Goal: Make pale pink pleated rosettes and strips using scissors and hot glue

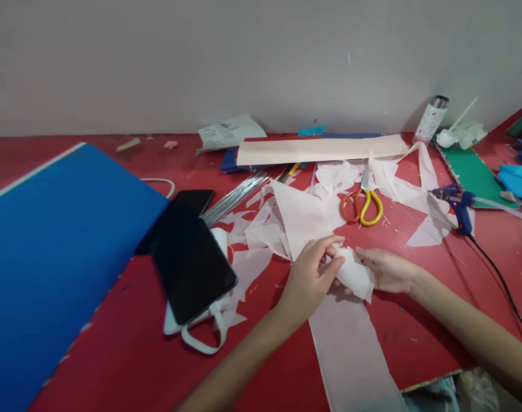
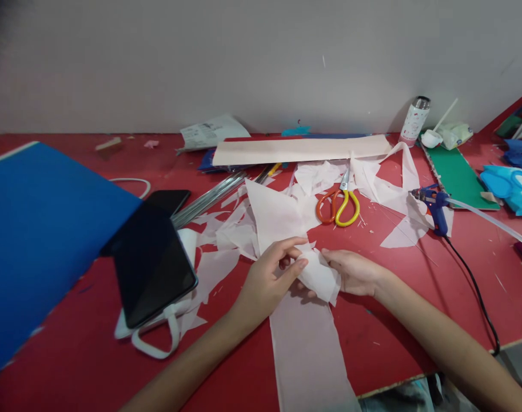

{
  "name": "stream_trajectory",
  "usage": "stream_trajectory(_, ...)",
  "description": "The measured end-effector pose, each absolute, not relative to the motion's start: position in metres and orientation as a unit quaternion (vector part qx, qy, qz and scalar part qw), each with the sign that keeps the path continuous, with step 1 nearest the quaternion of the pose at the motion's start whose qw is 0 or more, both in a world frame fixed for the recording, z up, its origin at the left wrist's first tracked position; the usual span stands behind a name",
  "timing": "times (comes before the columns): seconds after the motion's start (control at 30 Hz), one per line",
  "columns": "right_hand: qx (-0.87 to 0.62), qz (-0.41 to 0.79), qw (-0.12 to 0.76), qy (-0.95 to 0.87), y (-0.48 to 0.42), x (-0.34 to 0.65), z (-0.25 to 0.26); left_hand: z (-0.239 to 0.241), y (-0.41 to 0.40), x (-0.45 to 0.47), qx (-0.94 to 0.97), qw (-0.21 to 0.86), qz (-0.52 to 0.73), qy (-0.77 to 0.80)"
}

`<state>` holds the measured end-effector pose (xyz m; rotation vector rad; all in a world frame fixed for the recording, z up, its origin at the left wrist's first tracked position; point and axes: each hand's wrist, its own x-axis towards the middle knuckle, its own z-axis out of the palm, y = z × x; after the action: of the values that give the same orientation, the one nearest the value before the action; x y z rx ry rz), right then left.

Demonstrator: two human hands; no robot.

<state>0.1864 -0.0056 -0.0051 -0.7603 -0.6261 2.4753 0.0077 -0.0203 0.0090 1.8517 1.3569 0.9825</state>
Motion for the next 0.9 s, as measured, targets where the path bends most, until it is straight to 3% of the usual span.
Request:
stream_trajectory(0.7, -0.258, 0.908, 0.228, -0.239, -0.007, 0.185, -0.008, 0.007, -0.02, 0.01, 0.767, 0.235, 0.354, 0.481)
stream_trajectory(0.9, -0.269, 0.904, 0.224, -0.245, -0.006, 0.187, -0.008, 0.023, -0.011, -0.009, 0.755, 0.144, 0.383, 0.512)
